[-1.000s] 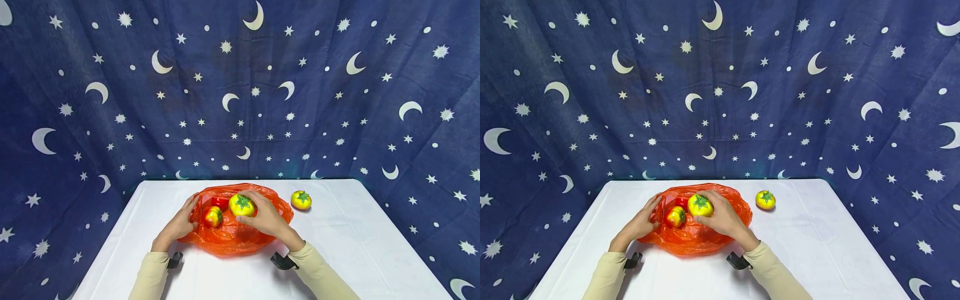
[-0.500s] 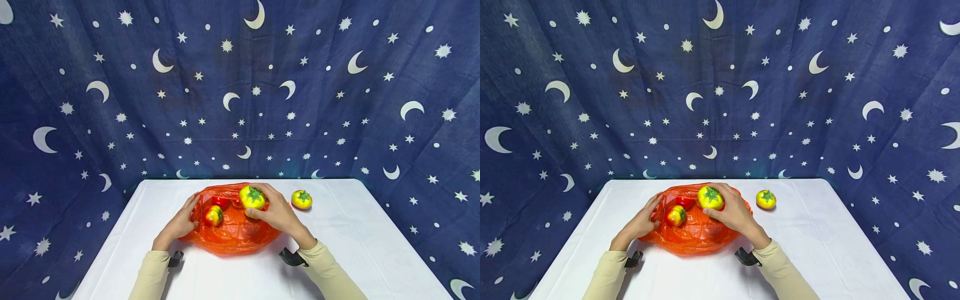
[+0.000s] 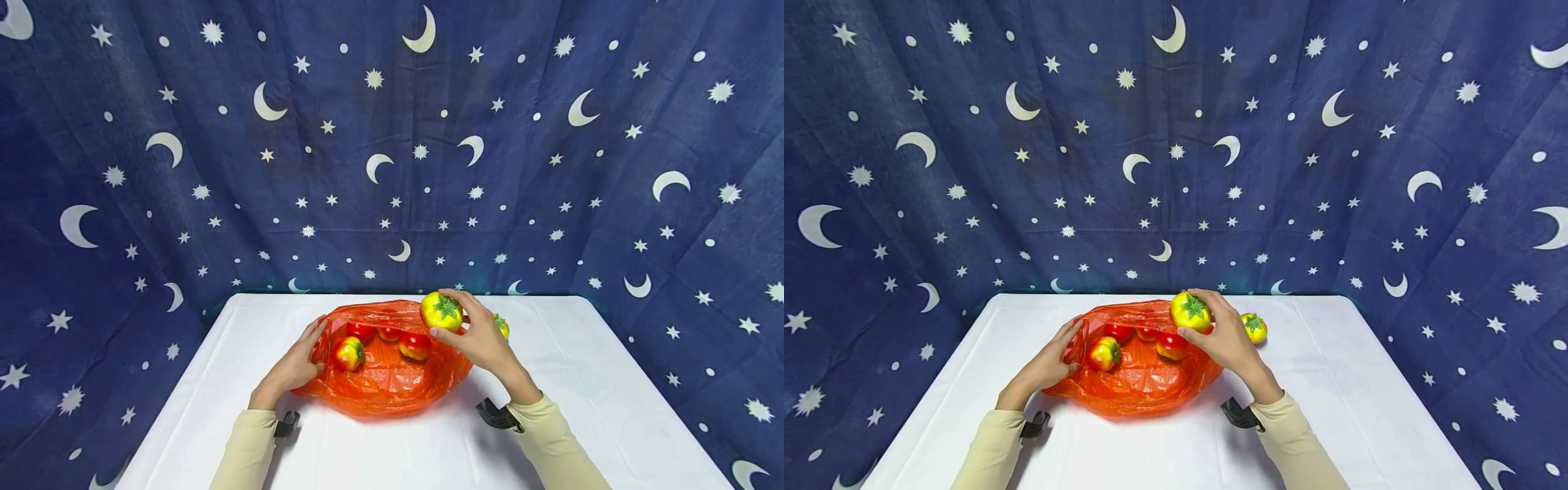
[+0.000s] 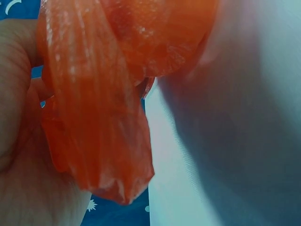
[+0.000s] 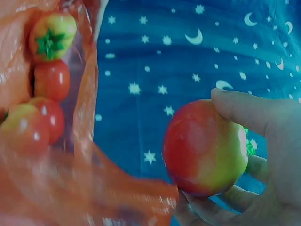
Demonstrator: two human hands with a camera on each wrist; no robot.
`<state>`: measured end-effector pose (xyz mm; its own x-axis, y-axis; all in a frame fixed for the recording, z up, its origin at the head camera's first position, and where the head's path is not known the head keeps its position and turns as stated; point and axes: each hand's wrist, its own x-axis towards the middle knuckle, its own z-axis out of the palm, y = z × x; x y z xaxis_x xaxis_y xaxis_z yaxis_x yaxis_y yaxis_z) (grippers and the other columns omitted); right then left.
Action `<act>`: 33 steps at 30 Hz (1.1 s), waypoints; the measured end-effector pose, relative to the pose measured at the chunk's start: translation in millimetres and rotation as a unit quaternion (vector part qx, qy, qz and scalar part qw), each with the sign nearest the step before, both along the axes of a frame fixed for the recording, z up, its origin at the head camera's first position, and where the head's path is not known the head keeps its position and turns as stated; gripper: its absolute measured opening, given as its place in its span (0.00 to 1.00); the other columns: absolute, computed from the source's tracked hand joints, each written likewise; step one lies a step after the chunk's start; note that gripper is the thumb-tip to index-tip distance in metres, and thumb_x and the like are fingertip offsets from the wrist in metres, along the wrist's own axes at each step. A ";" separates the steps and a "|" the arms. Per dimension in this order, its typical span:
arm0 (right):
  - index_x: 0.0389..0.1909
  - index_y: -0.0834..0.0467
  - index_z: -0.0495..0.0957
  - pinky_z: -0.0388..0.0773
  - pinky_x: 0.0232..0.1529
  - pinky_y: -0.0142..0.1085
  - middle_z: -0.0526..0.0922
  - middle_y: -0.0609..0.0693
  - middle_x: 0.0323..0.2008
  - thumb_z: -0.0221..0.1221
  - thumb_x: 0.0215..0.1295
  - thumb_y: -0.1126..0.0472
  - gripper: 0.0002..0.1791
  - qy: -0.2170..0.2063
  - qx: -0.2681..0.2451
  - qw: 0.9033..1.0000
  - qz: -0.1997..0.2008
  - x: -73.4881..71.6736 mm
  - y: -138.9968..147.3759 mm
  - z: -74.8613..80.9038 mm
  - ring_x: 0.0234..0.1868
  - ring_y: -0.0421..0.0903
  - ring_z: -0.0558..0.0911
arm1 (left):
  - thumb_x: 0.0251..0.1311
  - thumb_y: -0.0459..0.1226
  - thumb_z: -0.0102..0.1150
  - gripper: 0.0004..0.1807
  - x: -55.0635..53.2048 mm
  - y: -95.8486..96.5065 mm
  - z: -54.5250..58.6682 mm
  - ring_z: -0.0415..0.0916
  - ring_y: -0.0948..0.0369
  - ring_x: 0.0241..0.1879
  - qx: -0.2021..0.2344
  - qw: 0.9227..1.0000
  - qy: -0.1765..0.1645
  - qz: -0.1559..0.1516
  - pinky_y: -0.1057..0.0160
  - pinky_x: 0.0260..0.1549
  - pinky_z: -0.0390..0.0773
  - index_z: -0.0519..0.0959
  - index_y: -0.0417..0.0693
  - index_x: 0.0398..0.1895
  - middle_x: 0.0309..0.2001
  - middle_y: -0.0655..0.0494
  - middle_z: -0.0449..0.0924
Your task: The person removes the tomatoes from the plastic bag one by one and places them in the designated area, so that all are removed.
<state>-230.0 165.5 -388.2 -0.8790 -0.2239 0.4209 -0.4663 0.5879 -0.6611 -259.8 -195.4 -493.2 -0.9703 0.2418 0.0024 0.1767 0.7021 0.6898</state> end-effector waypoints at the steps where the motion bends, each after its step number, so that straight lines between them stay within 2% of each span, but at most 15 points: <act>1: 0.64 0.49 0.71 0.82 0.53 0.50 0.77 0.51 0.60 0.73 0.52 0.54 0.37 0.003 0.000 1.000 -0.004 -0.4 3.2 0.5 0.57 0.51 0.78 | 0.51 0.24 0.63 0.51 0.1 -0.1 -0.2 0.51 0.41 0.76 0.000 1.000 0.000 0.000 0.40 0.69 0.62 0.50 0.49 0.79 0.79 0.49 0.43; 13: 0.64 0.50 0.72 0.80 0.50 0.50 0.77 0.53 0.58 0.72 0.53 0.55 0.36 0.014 -0.001 0.999 -0.048 -6.9 35.9 -2.4 0.53 0.51 0.78 | 0.52 0.24 0.62 0.51 1.4 -2.6 -0.6 0.51 0.41 0.76 -0.002 1.000 0.010 -0.010 0.41 0.71 0.59 0.49 0.47 0.79 0.79 0.48 0.43; 20: 0.65 0.54 0.71 0.80 0.52 0.57 0.77 0.57 0.58 0.72 0.52 0.57 0.37 0.010 -0.008 0.998 -0.069 -12.2 51.7 -2.8 0.54 0.56 0.77 | 0.51 0.24 0.61 0.52 1.9 -1.9 2.3 0.52 0.41 0.75 -0.005 1.000 0.003 -0.005 0.41 0.69 0.62 0.49 0.49 0.79 0.79 0.48 0.42; 29: 0.65 0.57 0.69 0.79 0.52 0.56 0.76 0.61 0.57 0.72 0.54 0.58 0.37 0.018 0.006 0.995 -0.102 -20.9 74.1 -9.2 0.53 0.58 0.77 | 0.50 0.24 0.62 0.52 1.2 -1.2 1.7 0.53 0.40 0.75 -0.007 1.000 0.005 -0.004 0.41 0.67 0.65 0.49 0.49 0.79 0.79 0.48 0.42; 33: 0.66 0.58 0.68 0.77 0.54 0.59 0.74 0.63 0.60 0.71 0.55 0.58 0.37 0.005 0.011 0.993 -0.117 -23.7 83.6 -13.9 0.55 0.60 0.76 | 0.51 0.24 0.62 0.52 0.9 -0.6 2.3 0.53 0.41 0.75 -0.003 1.000 -0.004 -0.001 0.41 0.67 0.65 0.49 0.50 0.79 0.80 0.50 0.42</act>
<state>-253.7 249.1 -402.1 -0.9043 -0.0228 0.4263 -0.3205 0.6959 -0.6427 -258.9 -196.1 -490.8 -0.9697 0.2443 -0.0070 0.1729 0.7060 0.6868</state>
